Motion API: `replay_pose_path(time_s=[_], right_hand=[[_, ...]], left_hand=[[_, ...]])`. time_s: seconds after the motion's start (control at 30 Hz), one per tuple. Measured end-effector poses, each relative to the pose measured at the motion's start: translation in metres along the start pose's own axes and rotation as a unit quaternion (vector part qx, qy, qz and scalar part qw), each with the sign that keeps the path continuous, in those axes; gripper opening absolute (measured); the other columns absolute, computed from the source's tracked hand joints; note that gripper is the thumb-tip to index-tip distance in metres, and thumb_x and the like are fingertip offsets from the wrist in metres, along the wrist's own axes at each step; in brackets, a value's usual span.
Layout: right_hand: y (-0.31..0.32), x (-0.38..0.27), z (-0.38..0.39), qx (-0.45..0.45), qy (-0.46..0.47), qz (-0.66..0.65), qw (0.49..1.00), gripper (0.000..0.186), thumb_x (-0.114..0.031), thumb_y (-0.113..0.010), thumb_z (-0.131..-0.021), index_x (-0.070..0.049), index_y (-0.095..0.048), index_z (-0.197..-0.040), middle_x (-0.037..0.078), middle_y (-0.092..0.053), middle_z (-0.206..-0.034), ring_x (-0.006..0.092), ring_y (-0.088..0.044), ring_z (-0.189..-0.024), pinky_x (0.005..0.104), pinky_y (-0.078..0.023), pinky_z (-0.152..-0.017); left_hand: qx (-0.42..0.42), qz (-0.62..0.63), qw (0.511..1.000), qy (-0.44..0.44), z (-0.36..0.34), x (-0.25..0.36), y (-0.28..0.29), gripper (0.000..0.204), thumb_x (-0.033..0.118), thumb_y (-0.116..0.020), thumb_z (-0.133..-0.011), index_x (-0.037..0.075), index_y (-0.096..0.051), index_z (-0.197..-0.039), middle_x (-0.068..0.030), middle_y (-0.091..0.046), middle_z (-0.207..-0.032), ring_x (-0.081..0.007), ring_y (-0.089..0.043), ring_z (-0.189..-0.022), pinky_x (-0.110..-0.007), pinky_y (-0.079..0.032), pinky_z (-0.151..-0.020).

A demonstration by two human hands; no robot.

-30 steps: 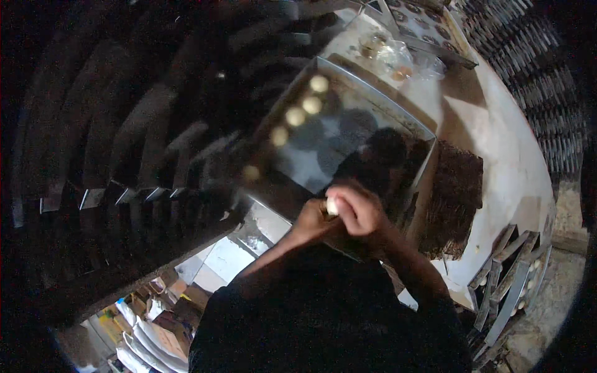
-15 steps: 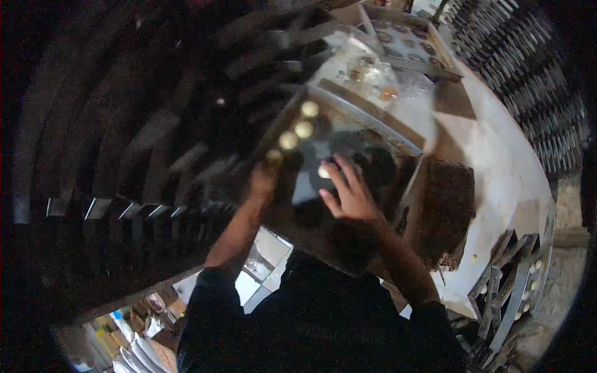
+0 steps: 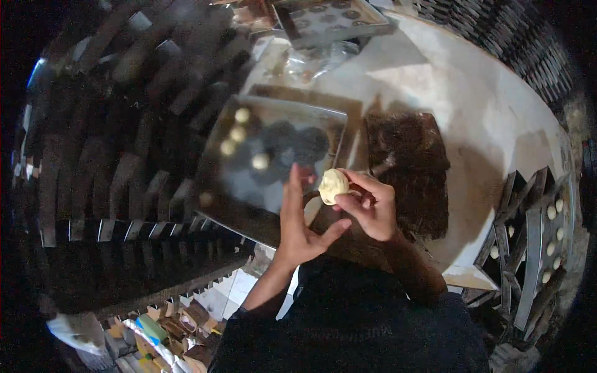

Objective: Filling small dough balls with chocolate paste and arranging them on a tray, then checking dough in a mixer.

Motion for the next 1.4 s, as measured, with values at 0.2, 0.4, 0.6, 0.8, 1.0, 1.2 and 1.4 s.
replay_pose_path(time_s=[0.2,0.4,0.6,0.8,1.0,1.2,1.4], right_hand=[[-0.017,-0.061,0.054,-0.046,0.28,0.151,0.947,0.047,-0.018,-0.071,-0.079,0.0,-0.054,-0.119,0.019,-0.058,-0.118,0.0245,-0.057,-0.111,0.0342,-0.044,-0.095],[-0.046,-0.072,0.098,0.005,0.28,0.192,0.941,0.025,-0.019,-0.052,-0.094,0.004,-0.061,-0.096,0.01,-0.066,-0.08,0.0173,-0.066,-0.074,0.0279,-0.051,-0.063],[-0.082,0.003,0.109,0.016,0.224,0.285,0.932,0.02,-0.018,-0.05,-0.093,-0.001,-0.061,-0.091,0.015,-0.061,-0.071,0.0298,-0.063,-0.064,0.0388,-0.047,-0.055],[-0.105,0.027,0.15,0.005,0.205,0.299,0.932,0.042,-0.033,-0.033,-0.098,-0.002,-0.061,-0.096,0.012,-0.049,-0.096,0.0264,-0.051,-0.088,0.0356,-0.042,-0.077],[-0.009,0.034,0.174,-0.064,-0.049,0.392,0.917,0.019,-0.016,-0.055,-0.086,0.002,-0.062,-0.089,0.016,-0.06,-0.075,0.025,-0.057,-0.065,0.0378,-0.047,-0.064],[0.171,0.072,0.202,0.132,-0.114,0.73,0.66,0.037,-0.003,-0.063,-0.067,0.01,-0.055,-0.101,0.026,-0.06,-0.093,0.0395,-0.06,-0.091,0.0457,-0.05,-0.073],[0.164,0.051,0.162,0.005,-0.125,0.662,0.739,0.028,-0.005,-0.059,-0.077,0.004,-0.052,-0.103,0.027,-0.055,-0.099,0.0389,-0.06,-0.089,0.045,-0.051,-0.073]], left_hand=[[0.068,0.1,0.991,0.061,0.037,0.036,0.008,0.037,0.013,-0.062,-0.086,0.0,-0.058,-0.12,-0.0087,-0.058,-0.093,-0.0186,-0.055,-0.087,-0.029,-0.045,-0.077],[0.13,0.134,0.981,-0.054,0.101,0.073,-0.008,0.071,0.042,-0.053,-0.09,-0.005,-0.032,-0.139,-0.0243,-0.038,-0.128,-0.032,-0.035,-0.125,-0.039,-0.033,-0.099],[0.011,0.048,0.989,0.142,0.152,0.067,0.033,0.036,0.024,-0.047,-0.098,-0.008,-0.055,-0.113,-0.0129,-0.063,-0.095,-0.0158,-0.056,-0.088,-0.03,-0.046,-0.081],[0.052,0.363,0.854,0.368,0.228,0.025,0.038,0.03,0.024,-0.051,-0.095,-0.004,-0.06,-0.103,-0.0134,-0.064,-0.1,-0.0209,-0.06,-0.097,-0.04,-0.044,-0.092],[-0.028,0.608,0.685,0.401,0.227,0.013,0.01,0.041,0.028,-0.05,-0.096,-0.008,-0.052,-0.116,-0.0163,-0.061,-0.109,-0.0222,-0.061,-0.104,-0.031,-0.054,-0.085],[-0.034,0.531,0.74,0.41,0.188,-0.002,-0.011,0.042,0.028,-0.051,-0.095,-0.008,-0.052,-0.117,-0.016,-0.06,-0.113,-0.0205,-0.062,-0.101,-0.029,-0.053,-0.086],[-0.037,0.497,0.761,0.415,0.139,-0.019,-0.043,0.048,0.029,-0.05,-0.095,-0.004,-0.044,-0.129,-0.0174,-0.057,-0.117,-0.0238,-0.056,-0.111,-0.032,-0.046,-0.096]])
Point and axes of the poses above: each hand's wrist, its own z-axis away from the middle knuckle, its own y-axis out of the back of the hand, x = y × z, the point moved 3 cm from there along -z, towards the middle knuckle
